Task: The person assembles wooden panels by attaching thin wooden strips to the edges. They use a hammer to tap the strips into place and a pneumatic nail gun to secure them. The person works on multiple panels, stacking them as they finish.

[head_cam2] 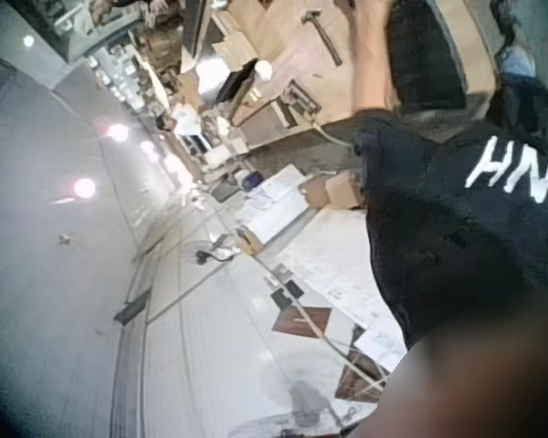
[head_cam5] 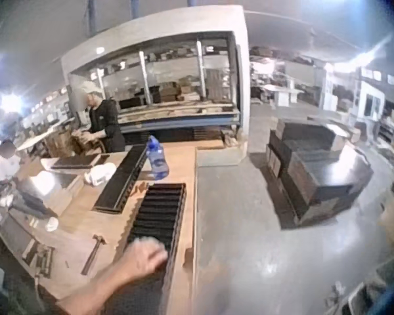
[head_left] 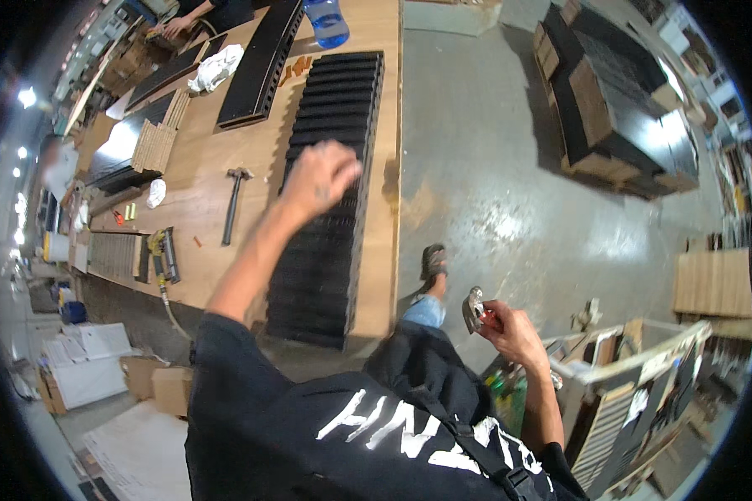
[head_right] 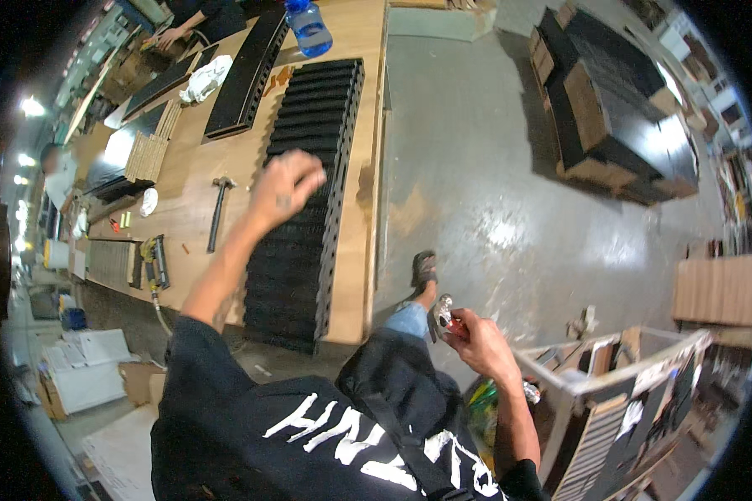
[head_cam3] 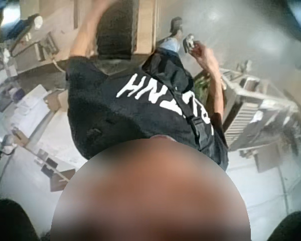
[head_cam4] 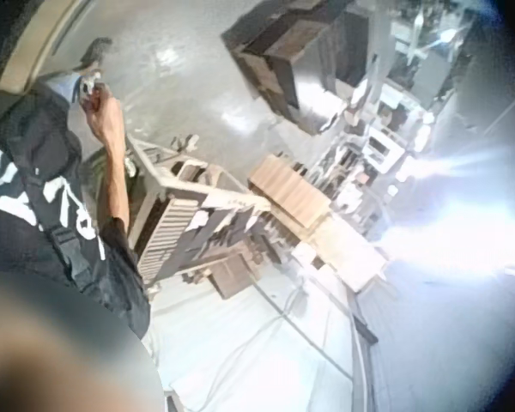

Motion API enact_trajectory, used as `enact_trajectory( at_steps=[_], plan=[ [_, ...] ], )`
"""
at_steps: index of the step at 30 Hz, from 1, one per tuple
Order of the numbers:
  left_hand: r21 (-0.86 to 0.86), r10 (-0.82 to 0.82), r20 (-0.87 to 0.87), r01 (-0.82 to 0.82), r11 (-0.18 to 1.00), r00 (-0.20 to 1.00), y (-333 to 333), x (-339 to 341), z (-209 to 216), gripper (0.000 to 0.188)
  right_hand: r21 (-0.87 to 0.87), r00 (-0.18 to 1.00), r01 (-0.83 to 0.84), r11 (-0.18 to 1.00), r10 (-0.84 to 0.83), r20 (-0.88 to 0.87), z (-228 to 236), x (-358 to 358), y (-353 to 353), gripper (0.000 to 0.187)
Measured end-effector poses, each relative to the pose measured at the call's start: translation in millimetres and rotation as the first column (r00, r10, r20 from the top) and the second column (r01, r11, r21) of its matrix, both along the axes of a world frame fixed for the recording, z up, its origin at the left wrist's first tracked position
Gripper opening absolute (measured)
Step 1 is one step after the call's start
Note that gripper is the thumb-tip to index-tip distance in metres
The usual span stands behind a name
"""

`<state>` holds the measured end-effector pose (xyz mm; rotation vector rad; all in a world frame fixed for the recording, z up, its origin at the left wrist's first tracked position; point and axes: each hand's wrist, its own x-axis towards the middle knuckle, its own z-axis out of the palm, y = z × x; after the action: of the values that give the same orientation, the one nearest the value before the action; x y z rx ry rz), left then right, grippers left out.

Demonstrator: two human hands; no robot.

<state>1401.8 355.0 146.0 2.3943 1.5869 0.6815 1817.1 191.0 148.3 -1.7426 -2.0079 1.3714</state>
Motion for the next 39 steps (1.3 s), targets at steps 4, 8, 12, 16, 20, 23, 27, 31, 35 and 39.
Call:
enact_trajectory(
  at_steps=[4, 8, 12, 16, 20, 23, 27, 31, 35, 39],
  plan=[
    [0.239, 0.203, -0.006, -0.196, 0.951, 0.979, 207.3, -50.9, -53.6, 0.045, 0.014, 0.986, -0.125, 0.992, 0.122, 0.112, 15.8, 3.3, 106.7, 0.04],
    [-0.041, 0.187, -0.156, -0.196, 0.98, 0.97, 326.2, -71.9, -84.0, 0.052, 0.039, 0.977, -0.114, 0.993, 0.105, 0.183, 26.2, 25.6, 177.2, 0.038],
    [-0.254, 0.06, -0.055, -0.072, 0.964, 0.997, 367.9, -77.1, -101.2, 0.034, -0.098, 0.979, 0.034, 0.995, -0.013, 0.206, 15.1, 57.9, 227.0, 0.035],
    [-0.267, -0.04, -0.094, 0.014, 0.963, 0.995, 372.8, -65.3, -76.1, 0.032, -0.112, 0.984, 0.053, 0.992, -0.032, 0.176, -7.9, 73.2, 280.1, 0.032],
    [-0.24, 0.006, -0.085, -0.026, 0.97, 0.996, 368.2, -52.2, -58.2, 0.027, -0.066, 0.996, -0.038, 0.997, 0.043, 0.08, -37.4, 57.3, 361.0, 0.031],
    [-0.264, 0.013, -0.095, -0.038, 0.964, 0.995, 364.5, -63.4, -52.7, 0.037, -0.057, 0.985, -0.164, 0.985, 0.166, 0.04, -37.4, 21.5, 440.1, 0.028],
    [-0.437, 0.188, -0.342, -0.333, 0.836, 0.921, 346.8, -134.9, -35.2, 0.048, -0.046, 0.974, -0.184, 0.982, 0.176, -0.145, -47.6, -17.9, 518.9, 0.028],
    [-0.465, 0.207, -0.303, -0.334, 0.82, 0.93, 338.9, -164.3, -37.4, 0.05, -0.115, 0.95, -0.29, 0.95, 0.272, -0.151, -54.9, -48.2, 580.4, 0.029],
    [-0.527, 0.318, -0.213, -0.383, 0.758, 0.924, 343.3, -158.0, -35.3, 0.053, -0.095, 0.907, -0.396, 0.913, 0.372, -0.198, -36.9, -87.3, 619.3, 0.033],
    [-0.616, 0.505, -0.023, -0.41, 0.672, 0.863, 328.4, -166.0, -46.1, 0.043, 0.134, 0.867, -0.471, 0.872, 0.486, -0.112, -35.3, -132.5, 635.3, 0.026]
  ],
)
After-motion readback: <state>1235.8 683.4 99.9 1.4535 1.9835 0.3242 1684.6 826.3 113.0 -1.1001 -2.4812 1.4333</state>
